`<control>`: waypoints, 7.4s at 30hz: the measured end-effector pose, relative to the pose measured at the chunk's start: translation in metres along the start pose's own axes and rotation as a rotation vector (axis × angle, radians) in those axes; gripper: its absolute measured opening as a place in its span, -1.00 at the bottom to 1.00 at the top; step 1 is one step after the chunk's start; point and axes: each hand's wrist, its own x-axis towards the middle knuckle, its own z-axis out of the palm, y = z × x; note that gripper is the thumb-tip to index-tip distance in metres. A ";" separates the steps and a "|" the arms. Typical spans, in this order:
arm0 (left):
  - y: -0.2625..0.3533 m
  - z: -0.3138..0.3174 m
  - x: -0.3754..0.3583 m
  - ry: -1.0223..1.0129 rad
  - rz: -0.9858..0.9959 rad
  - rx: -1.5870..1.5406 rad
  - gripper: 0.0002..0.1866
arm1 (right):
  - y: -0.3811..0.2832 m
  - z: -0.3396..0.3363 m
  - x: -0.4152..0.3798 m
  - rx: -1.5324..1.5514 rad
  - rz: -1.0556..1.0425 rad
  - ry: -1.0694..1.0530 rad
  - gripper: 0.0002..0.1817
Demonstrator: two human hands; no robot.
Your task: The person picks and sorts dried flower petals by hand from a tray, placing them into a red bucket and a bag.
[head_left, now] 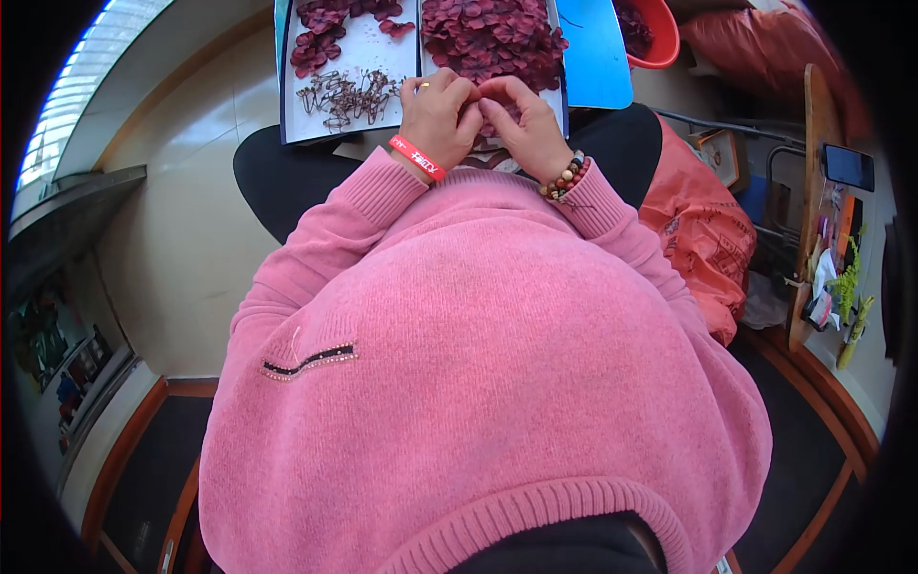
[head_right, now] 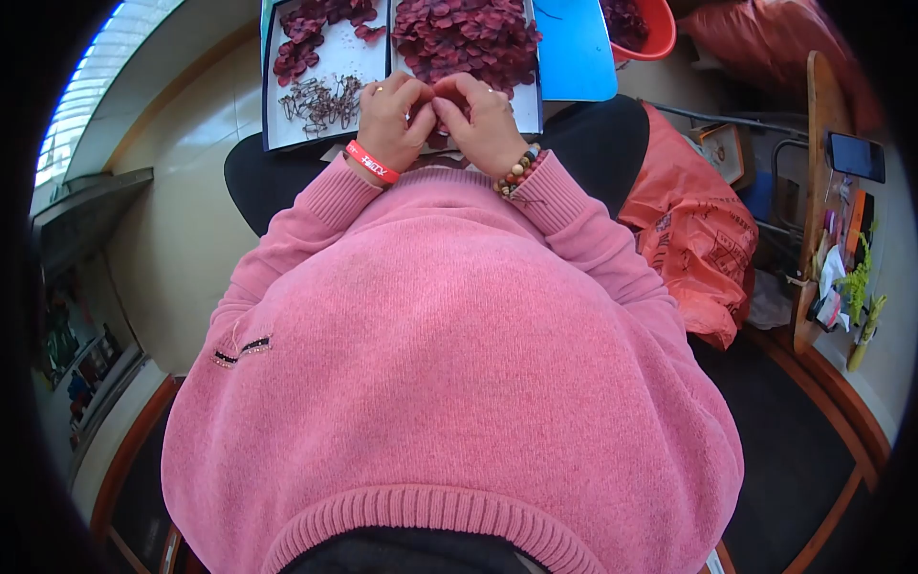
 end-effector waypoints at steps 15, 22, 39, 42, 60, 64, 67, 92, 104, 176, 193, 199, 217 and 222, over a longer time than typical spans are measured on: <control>-0.002 0.005 0.000 -0.245 0.007 -0.080 -0.91 | 0.017 -0.017 -0.006 0.237 0.369 -0.188 -0.85; -0.009 0.018 0.007 -0.429 -0.313 -0.515 -0.89 | 0.016 -0.022 -0.011 0.127 0.327 -0.168 -0.87; -0.036 0.078 0.054 -0.349 -0.547 0.493 -0.50 | 0.021 -0.028 -0.016 0.021 0.324 -0.214 -0.90; -0.045 0.075 0.055 -0.276 -0.555 0.371 -0.63 | 0.022 -0.027 -0.015 0.008 0.325 -0.229 -0.91; -0.057 0.020 0.027 -0.408 -0.502 -0.509 -0.86 | 0.015 -0.032 -0.008 0.040 0.162 -0.156 -0.83; -0.042 0.007 0.035 -0.541 -0.443 -0.429 -0.86 | -0.006 -0.032 0.003 0.063 0.185 -0.254 -0.86; -0.037 0.007 0.037 -0.575 -0.425 -0.416 -0.86 | -0.015 -0.028 0.005 0.108 0.270 -0.266 -0.89; -0.017 0.011 0.008 -0.321 -0.535 -0.863 -0.87 | -0.020 -0.013 0.004 -0.067 0.171 -0.012 -0.89; -0.010 0.010 0.010 -0.310 -0.541 -0.869 -0.87 | -0.019 -0.009 0.002 -0.221 0.017 0.054 -0.90; -0.002 0.008 0.001 -0.142 -0.438 -0.522 -0.83 | -0.035 -0.007 -0.006 -0.125 0.197 0.003 -0.85; -0.008 -0.002 0.004 -0.321 -0.759 -0.984 -0.83 | -0.025 -0.010 -0.010 -0.182 0.078 -0.054 -0.87; -0.008 0.002 0.002 -0.207 -0.689 -0.981 -0.88 | -0.033 -0.015 -0.008 0.148 0.304 -0.049 -0.89; 0.002 -0.001 -0.002 -0.154 -0.603 -0.962 -0.85 | -0.026 -0.013 -0.008 -0.112 -0.016 0.062 -0.89; 0.007 0.001 -0.001 -0.006 -0.604 -0.952 -0.88 | -0.046 -0.014 -0.006 0.193 0.305 -0.023 -0.90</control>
